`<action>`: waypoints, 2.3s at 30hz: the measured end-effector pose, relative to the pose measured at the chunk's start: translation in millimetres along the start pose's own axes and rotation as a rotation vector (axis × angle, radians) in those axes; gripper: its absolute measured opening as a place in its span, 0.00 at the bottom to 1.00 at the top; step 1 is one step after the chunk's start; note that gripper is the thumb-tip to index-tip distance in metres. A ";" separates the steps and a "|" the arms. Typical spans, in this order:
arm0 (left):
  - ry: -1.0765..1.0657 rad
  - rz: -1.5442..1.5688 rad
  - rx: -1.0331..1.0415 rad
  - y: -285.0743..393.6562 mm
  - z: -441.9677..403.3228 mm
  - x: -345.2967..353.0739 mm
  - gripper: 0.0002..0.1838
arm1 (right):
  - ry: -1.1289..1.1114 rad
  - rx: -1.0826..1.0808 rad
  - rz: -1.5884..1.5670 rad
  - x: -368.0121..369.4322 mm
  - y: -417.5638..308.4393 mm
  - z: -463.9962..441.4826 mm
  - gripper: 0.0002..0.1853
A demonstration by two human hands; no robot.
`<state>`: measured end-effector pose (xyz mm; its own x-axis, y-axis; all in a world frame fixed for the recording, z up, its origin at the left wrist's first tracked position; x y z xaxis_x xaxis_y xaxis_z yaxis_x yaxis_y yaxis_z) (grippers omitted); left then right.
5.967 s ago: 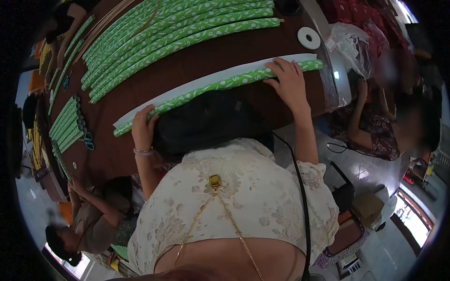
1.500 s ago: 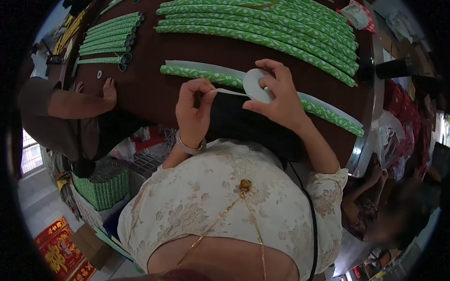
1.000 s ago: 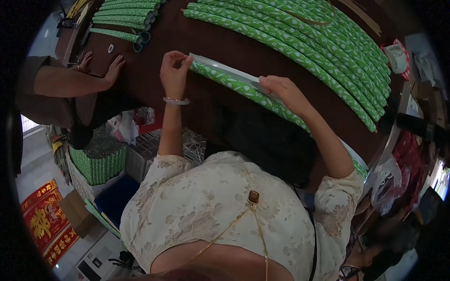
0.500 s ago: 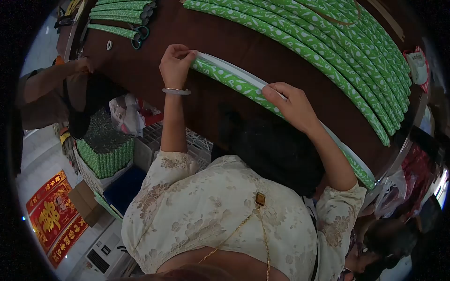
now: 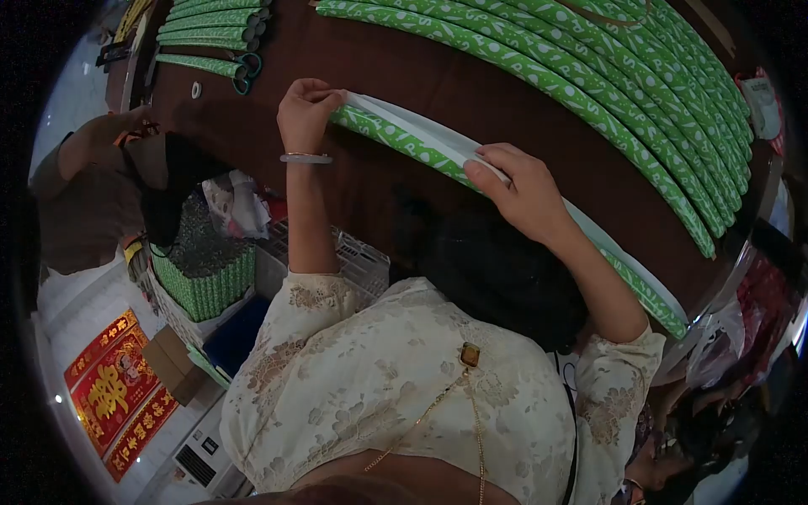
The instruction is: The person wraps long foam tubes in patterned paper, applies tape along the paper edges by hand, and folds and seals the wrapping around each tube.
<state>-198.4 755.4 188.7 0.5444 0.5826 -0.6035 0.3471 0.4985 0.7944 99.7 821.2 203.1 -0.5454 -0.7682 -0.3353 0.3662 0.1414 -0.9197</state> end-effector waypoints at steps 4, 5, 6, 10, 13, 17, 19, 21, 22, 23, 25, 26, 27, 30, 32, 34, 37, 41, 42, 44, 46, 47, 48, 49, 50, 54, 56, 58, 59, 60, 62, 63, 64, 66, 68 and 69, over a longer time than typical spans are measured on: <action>-0.014 -0.079 0.031 2.1 -1.7 -0.3 0.14 | 0.016 0.043 -0.001 -0.6 1.3 0.2 0.21; -0.008 -0.110 0.028 3.7 -0.9 -1.0 0.14 | 0.012 0.051 -0.007 -0.3 2.0 -0.1 0.22; -0.009 -0.112 0.028 2.9 -1.5 -0.5 0.14 | 0.012 0.051 -0.009 -0.2 2.5 -0.5 0.22; 0.006 -0.133 0.029 3.2 -1.6 0.1 0.14 | 0.025 0.030 0.017 1.0 0.5 -0.7 0.22; 0.025 -0.178 0.036 0.4 -2.9 1.4 0.13 | 0.037 0.025 0.033 0.7 -0.7 -0.6 0.22; 0.059 -0.215 0.028 0.1 -1.5 2.2 0.14 | 0.038 0.041 0.036 1.0 0.8 -1.0 0.22; 0.061 -0.235 0.013 4.2 -0.3 2.2 0.14 | 0.032 0.051 0.031 0.6 0.3 -1.2 0.22; 0.063 -0.257 -0.002 4.0 -1.2 1.8 0.14 | 0.024 0.060 0.023 1.1 0.2 -2.5 0.22; 0.069 -0.253 0.003 2.2 -1.8 2.4 0.14 | 0.025 0.046 0.022 0.8 0.1 -2.6 0.22; 0.074 -0.248 0.008 0.7 -2.3 3.0 0.14 | 0.027 0.032 0.020 0.6 -0.4 -2.6 0.22; 0.079 -0.255 0.006 -1.5 -3.4 4.3 0.14 | 0.024 0.047 0.011 1.1 0.1 -2.4 0.22; 0.082 -0.263 0.004 -1.7 -3.7 4.5 0.13 | 0.021 0.064 0.001 1.5 0.8 -2.4 0.22; 0.083 -0.263 0.003 -1.3 -3.5 5.0 0.13 | 0.020 0.063 0.001 1.4 1.1 -2.6 0.22; 0.109 -0.281 -0.017 1.5 -2.2 5.0 0.13 | 0.017 0.067 0.006 1.6 1.1 -3.4 0.21; 0.112 -0.298 -0.020 4.1 -1.7 5.6 0.13 | 0.025 0.071 -0.006 1.4 0.5 -4.0 0.20; 0.114 -0.323 -0.025 6.0 -1.6 6.2 0.13 | 0.038 0.063 -0.004 1.1 -0.2 -4.2 0.20; 0.120 -0.342 -0.037 5.5 -1.5 7.3 0.13 | 0.038 0.091 -0.017 0.2 2.3 -4.8 0.21; 0.129 -0.355 -0.054 6.6 -0.5 8.1 0.13 | 0.051 0.105 -0.017 1.0 4.5 -5.0 0.22; 0.131 -0.356 -0.052 7.4 -0.7 8.2 0.13 | 0.052 0.103 -0.018 -0.3 3.6 -6.2 0.22; 0.136 -0.359 -0.055 9.4 0.2 8.4 0.13 | -0.008 0.131 0.048 -3.2 0.3 -6.4 0.22; 0.137 -0.361 -0.046 9.8 0.5 9.1 0.13 | -0.019 0.145 0.061 -5.1 -3.3 -4.6 0.19; 0.138 -0.363 -0.040 9.7 0.6 9.5 0.13 | -0.033 0.159 0.075 -5.8 -4.7 -3.5 0.18; 0.139 -0.361 -0.036 9.0 0.1 10.0 0.13 | -0.030 0.157 0.076 -8.2 -6.1 -2.7 0.18; 0.146 -0.370 -0.039 7.7 -0.5 10.4 0.13 | -0.035 0.183 0.149 -10.9 -5.6 -1.4 0.20; 0.152 -0.379 -0.043 7.5 -0.8 10.4 0.13 | -0.041 0.210 0.223 -12.7 -5.0 0.2 0.23; 0.142 -0.364 -0.053 11.3 -0.3 11.1 0.13 | 0.111 0.176 0.233 -18.8 -11.4 11.1 0.23; 0.153 -0.378 -0.025 8.7 -0.8 12.2 0.13 | 0.086 0.193 0.308 -22.7 -9.7 14.9 0.21; 0.156 -0.380 -0.029 8.8 -2.2 12.3 0.13 | 0.127 0.157 0.348 -21.2 -7.9 17.2 0.20; 0.154 -0.381 -0.042 8.4 -2.2 13.3 0.12 | 0.161 0.128 0.392 -21.9 -7.6 18.6 0.20; 0.165 -0.383 -0.031 8.8 -2.6 13.4 0.12 | 0.169 0.116 0.387 -23.1 -7.8 19.0 0.20; 0.153 -0.358 -0.031 6.3 -3.6 14.3 0.12 | 0.122 0.149 0.402 -24.3 -5.7 17.9 0.20; 0.171 -0.333 -0.009 2.7 -4.8 14.3 0.12 | 0.130 0.115 0.394 -26.2 -9.8 17.4 0.20; 0.173 -0.328 -0.002 0.1 -4.8 14.5 0.12 | 0.123 0.169 0.391 -28.8 -11.3 19.3 0.20; 0.177 -0.345 -0.017 -5.4 -9.1 15.0 0.12 | 0.125 0.168 0.369 -29.0 -5.8 21.7 0.20; 0.160 -0.378 -0.055 -3.1 -10.1 14.8 0.12 | 0.313 0.091 0.415 -34.6 5.5 29.2 0.21; 0.144 -0.390 -0.070 -0.6 -9.0 14.9 0.12 | 0.324 0.064 0.405 -35.3 3.3 31.4 0.21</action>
<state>-197.4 769.5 178.7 0.2686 0.4228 -0.8655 0.4505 0.7391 0.5008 143.9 829.3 218.2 -0.5521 -0.4259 -0.7168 0.6357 0.3412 -0.6924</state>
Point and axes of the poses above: each hand's wrist, its own z-axis away from the middle knuckle, its own x-axis out of the palm, y = z × x, the point moved 4 cm from there along -z, towards the middle knuckle, and after that the axes turned 5 degrees about z, right-handed, at the moved point
